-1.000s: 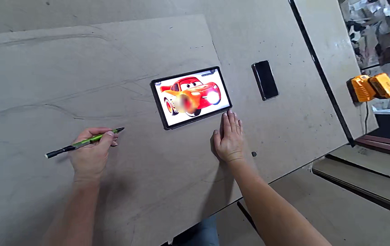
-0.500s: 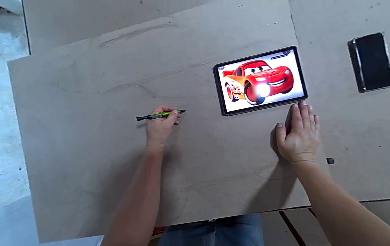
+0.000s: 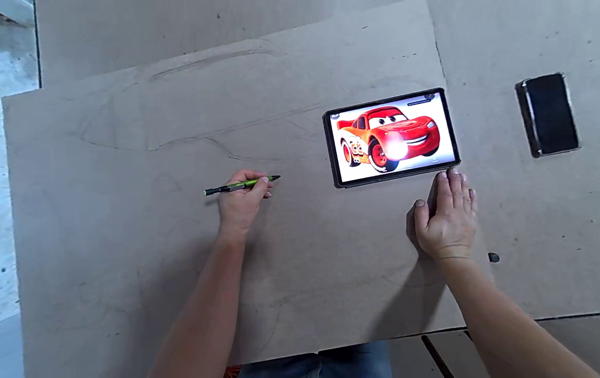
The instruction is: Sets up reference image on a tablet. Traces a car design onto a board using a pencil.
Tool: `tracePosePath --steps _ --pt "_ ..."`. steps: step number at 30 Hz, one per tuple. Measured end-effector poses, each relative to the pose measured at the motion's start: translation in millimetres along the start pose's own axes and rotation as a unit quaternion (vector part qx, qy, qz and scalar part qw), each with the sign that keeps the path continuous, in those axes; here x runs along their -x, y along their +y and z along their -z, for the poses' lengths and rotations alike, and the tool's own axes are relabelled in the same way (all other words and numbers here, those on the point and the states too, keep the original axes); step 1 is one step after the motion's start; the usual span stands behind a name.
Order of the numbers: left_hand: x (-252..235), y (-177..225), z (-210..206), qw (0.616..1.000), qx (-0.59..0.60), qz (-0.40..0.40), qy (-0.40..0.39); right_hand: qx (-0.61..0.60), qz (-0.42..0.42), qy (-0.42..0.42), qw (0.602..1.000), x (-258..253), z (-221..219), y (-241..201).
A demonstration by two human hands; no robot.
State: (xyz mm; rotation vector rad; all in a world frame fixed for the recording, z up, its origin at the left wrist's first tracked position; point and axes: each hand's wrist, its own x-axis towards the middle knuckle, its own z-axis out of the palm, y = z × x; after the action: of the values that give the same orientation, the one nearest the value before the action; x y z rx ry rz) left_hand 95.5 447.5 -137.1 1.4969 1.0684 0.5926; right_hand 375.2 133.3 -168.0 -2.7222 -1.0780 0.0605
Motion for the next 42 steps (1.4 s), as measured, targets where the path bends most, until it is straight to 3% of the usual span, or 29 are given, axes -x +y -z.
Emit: tracePosePath --steps 19,42 --pt "-1.6 -11.0 0.9 0.999 0.016 -0.026 0.022 0.019 -0.002 0.013 1.0 1.8 -3.8 -3.3" --pt "2.8 0.6 1.4 1.0 0.006 0.017 0.021 -0.004 0.006 0.007 1.0 1.0 -2.0 -2.9"
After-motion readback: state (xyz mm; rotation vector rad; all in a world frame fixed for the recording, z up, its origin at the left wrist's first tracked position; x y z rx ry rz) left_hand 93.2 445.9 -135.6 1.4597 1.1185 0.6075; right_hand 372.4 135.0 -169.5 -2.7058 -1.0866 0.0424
